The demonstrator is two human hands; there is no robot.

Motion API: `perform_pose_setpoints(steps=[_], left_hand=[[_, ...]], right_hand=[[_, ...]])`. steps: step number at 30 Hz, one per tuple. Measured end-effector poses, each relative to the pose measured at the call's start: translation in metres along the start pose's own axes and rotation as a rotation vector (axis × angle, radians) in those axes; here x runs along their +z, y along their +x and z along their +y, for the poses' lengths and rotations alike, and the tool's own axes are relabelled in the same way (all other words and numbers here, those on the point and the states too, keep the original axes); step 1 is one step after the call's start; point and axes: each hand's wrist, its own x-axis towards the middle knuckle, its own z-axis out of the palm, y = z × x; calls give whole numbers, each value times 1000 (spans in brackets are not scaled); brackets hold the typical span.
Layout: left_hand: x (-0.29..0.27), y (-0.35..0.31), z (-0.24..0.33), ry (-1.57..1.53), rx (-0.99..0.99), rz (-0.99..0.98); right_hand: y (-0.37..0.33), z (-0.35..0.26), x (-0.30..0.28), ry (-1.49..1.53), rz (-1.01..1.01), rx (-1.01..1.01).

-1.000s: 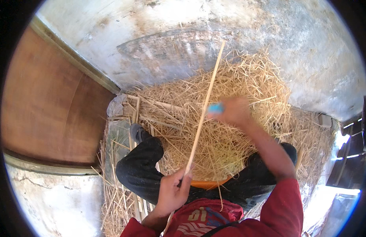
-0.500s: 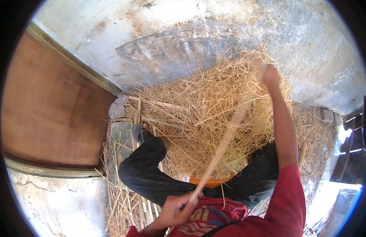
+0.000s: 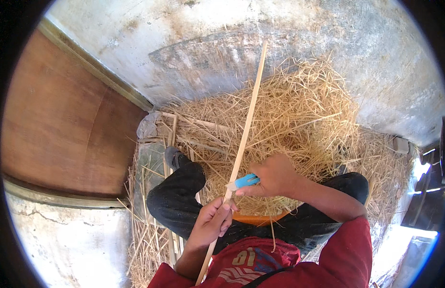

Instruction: The person sits cross-legged on a concrete floor surrounded by straw and uses a small blue knife to peel the outer layer off a long, thin bamboo stick. The person holds the stick with their left hand and scrapes the knife along its length with their right hand, creating a pile of shavings.

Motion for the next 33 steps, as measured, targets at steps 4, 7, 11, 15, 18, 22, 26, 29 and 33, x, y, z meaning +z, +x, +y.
perform_pose_setpoints(steps=[4, 7, 11, 15, 18, 22, 26, 29, 33], left_hand=[[15, -3, -11, -84, 79, 10], [17, -3, -9, -93, 42, -56], [11, 0, -11, 24, 86, 10], [13, 3, 3, 246, 96, 70], [12, 3, 3, 321, 106, 94], [15, -7, -2, 391, 35, 58], [14, -8, -2, 330, 57, 56], [4, 1, 1, 331, 81, 84], [7, 0, -2, 276, 69, 88]], right_hand=[[7, 18, 8, -71, 226, 26], [12, 36, -4, -28, 274, 156], [-6, -5, 12, -98, 73, -69], [6, 17, 10, -150, 203, -83], [9, 22, 8, -205, 274, -92], [26, 64, -3, -217, 345, 243], [25, 52, 1, -104, 228, 241], [8, -1, 15, -120, 97, 28], [14, 19, 12, -176, 205, -43]])
